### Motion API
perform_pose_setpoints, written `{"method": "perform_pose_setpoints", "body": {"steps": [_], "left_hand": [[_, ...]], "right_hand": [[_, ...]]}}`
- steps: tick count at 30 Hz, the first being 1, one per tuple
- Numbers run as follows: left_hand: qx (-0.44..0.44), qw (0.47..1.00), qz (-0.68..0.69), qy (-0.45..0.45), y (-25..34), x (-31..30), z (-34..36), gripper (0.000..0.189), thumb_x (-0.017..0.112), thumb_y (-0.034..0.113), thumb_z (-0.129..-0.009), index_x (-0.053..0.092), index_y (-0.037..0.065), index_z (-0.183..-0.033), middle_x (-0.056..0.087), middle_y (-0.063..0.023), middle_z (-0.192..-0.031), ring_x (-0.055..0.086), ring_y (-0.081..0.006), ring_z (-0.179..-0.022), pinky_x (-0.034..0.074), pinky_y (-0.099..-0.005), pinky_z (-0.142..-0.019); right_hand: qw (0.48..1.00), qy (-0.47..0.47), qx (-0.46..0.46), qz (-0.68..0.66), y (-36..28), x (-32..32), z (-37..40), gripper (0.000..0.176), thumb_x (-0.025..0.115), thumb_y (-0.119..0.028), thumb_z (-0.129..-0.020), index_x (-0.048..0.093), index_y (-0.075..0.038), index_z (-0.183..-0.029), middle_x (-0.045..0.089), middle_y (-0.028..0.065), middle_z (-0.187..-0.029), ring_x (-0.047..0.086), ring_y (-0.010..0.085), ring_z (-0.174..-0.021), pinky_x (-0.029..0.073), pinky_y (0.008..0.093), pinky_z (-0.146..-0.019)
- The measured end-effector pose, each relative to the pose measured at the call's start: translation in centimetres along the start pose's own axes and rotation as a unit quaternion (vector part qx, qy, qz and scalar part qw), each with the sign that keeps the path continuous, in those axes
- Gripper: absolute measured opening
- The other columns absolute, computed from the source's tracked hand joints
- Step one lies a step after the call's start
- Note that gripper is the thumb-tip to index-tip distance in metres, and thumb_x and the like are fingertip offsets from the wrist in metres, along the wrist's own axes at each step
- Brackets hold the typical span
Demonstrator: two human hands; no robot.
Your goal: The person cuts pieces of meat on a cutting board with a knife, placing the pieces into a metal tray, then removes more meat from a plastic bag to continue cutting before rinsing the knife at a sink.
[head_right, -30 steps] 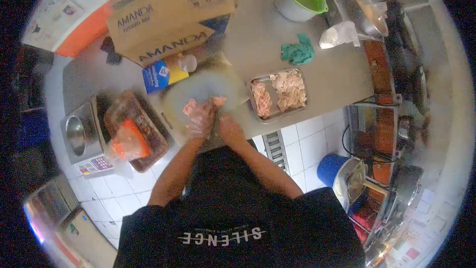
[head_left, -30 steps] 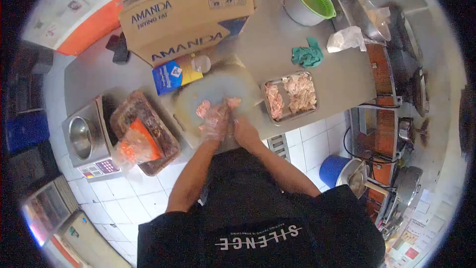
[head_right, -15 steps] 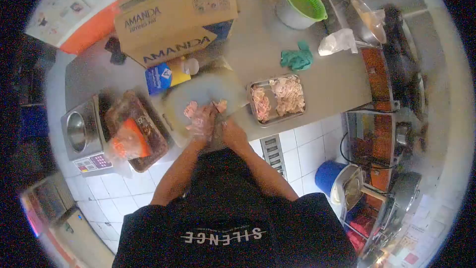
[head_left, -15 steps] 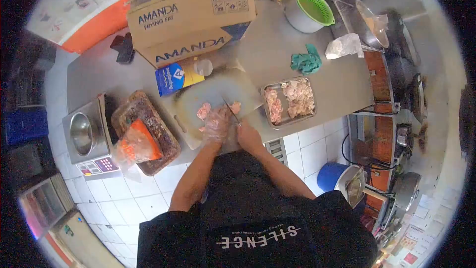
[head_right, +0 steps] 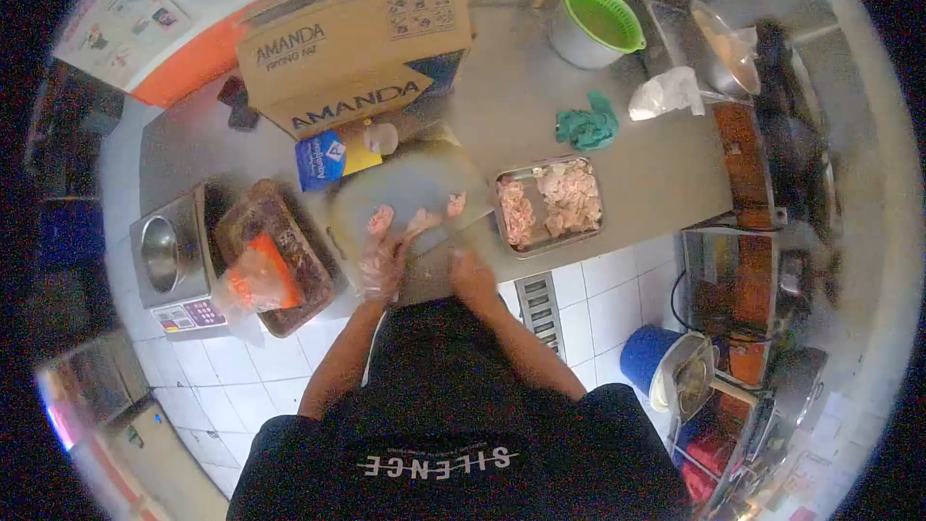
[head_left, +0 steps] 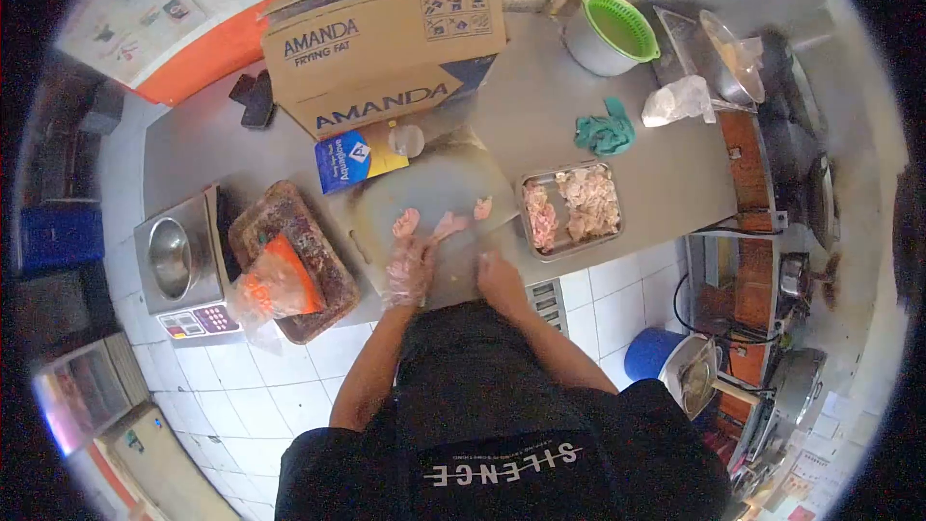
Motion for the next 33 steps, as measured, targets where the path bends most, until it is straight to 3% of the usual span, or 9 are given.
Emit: {"method": "perform_pose_setpoints", "body": {"steps": [3, 6, 10, 13, 15, 24, 27, 29, 33], "left_hand": [[0.004, 0.998, 0.025, -0.056, 0.3, -0.6, 0.5, 0.009, 0.064, 0.012, -0.083, 0.062, 0.005, -0.089, 0.060, -0.0172, -0.094, 0.061, -0.0364, -0.086, 0.051, -0.0468, -0.074], [-0.004, 0.999, 0.020, -0.028, 0.5, 0.7, 0.0, 0.012, 0.063, 0.014, -0.085, 0.061, 0.007, -0.094, 0.060, -0.0160, -0.096, 0.060, -0.0363, -0.086, 0.050, -0.0471, -0.072], [0.040, 0.997, 0.012, 0.058, 2.0, 0.2, -0.8, 0.018, 0.066, 0.010, -0.080, 0.061, 0.006, -0.096, 0.060, -0.0162, -0.096, 0.059, -0.0357, -0.091, 0.052, -0.0443, -0.075], [0.015, 0.999, 0.030, -0.013, 1.8, 0.7, -0.9, 0.018, 0.066, 0.010, -0.079, 0.062, 0.005, -0.095, 0.060, -0.0160, -0.099, 0.058, -0.0349, -0.095, 0.051, -0.0439, -0.078], [0.025, 1.000, 0.014, -0.003, 1.3, 1.6, -0.7, 0.014, 0.066, 0.012, -0.080, 0.063, 0.006, -0.092, 0.062, -0.0145, -0.097, 0.059, -0.0355, -0.092, 0.051, -0.0449, -0.076], [0.059, 0.997, 0.010, -0.042, 0.4, 2.9, -0.5, 0.016, 0.069, 0.015, -0.076, 0.068, 0.006, -0.090, 0.063, -0.0126, -0.095, 0.061, -0.0322, -0.088, 0.052, -0.0420, -0.077], [0.061, 0.998, -0.003, -0.017, 0.3, 2.7, -1.0, 0.016, 0.069, 0.014, -0.076, 0.068, 0.006, -0.090, 0.063, -0.0122, -0.093, 0.061, -0.0324, -0.088, 0.052, -0.0420, -0.078], [0.032, 0.999, 0.003, -0.017, -0.3, 3.2, -0.6, 0.015, 0.069, 0.014, -0.077, 0.068, 0.006, -0.090, 0.063, -0.0121, -0.092, 0.061, -0.0325, -0.088, 0.052, -0.0422, -0.078], [0.013, 0.999, 0.013, -0.039, -0.2, 3.4, 0.1, 0.014, 0.068, 0.014, -0.078, 0.069, 0.008, -0.091, 0.064, -0.0121, -0.094, 0.062, -0.0322, -0.090, 0.052, -0.0425, -0.078]], "right_hand": [[0.995, -0.016, 0.091, -0.023, 1.6, -1.1, -1.3, 0.040, 0.039, -0.034, -0.099, 0.051, 0.004, -0.099, 0.061, 0.0326, -0.079, 0.059, 0.0512, -0.073, 0.047, 0.0571, -0.069], [0.999, -0.052, 0.010, 0.004, 2.3, 1.9, -1.0, 0.039, 0.040, -0.034, -0.099, 0.050, 0.004, -0.098, 0.061, 0.0320, -0.079, 0.059, 0.0511, -0.072, 0.047, 0.0570, -0.067], [0.995, -0.093, 0.015, -0.012, -2.1, 1.5, 0.5, 0.037, 0.040, -0.033, -0.099, 0.047, 0.003, -0.102, 0.061, 0.0319, -0.078, 0.060, 0.0501, -0.073, 0.047, 0.0587, -0.066], [0.991, -0.121, 0.046, -0.015, -1.8, 2.5, 1.0, 0.036, 0.039, -0.033, -0.100, 0.045, 0.001, -0.106, 0.061, 0.0317, -0.081, 0.061, 0.0499, -0.076, 0.047, 0.0613, -0.068], [0.987, -0.144, 0.076, -0.008, -1.3, 2.4, 1.5, 0.036, 0.038, -0.034, -0.100, 0.045, 0.001, -0.106, 0.061, 0.0315, -0.082, 0.061, 0.0505, -0.077, 0.047, 0.0614, -0.068], [0.991, -0.112, 0.053, -0.043, -3.0, 4.0, -2.2, 0.035, 0.042, -0.031, -0.098, 0.045, 0.003, -0.105, 0.061, 0.0331, -0.089, 0.059, 0.0530, -0.084, 0.046, 0.0596, -0.074], [0.998, -0.056, 0.030, -0.030, -2.3, 2.8, 1.7, 0.035, 0.042, -0.031, -0.098, 0.045, 0.003, -0.107, 0.061, 0.0326, -0.087, 0.059, 0.0528, -0.082, 0.046, 0.0599, -0.073], [0.996, -0.079, -0.002, -0.027, -2.3, 2.0, 2.0, 0.036, 0.043, -0.031, -0.098, 0.044, 0.003, -0.110, 0.061, 0.0326, -0.089, 0.059, 0.0527, -0.082, 0.047, 0.0597, -0.073], [0.988, -0.130, 0.081, -0.026, -1.1, 4.9, -0.8, 0.038, 0.043, -0.031, -0.098, 0.042, 0.002, -0.116, 0.061, 0.0333, -0.092, 0.060, 0.0532, -0.082, 0.048, 0.0591, -0.075]]}}
Point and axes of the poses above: each hand's wrist, its own z-axis away from the middle knuckle, its own x-axis out of the palm, y = z × x, the point moved 5 cm from there along -z, towards the middle knuckle
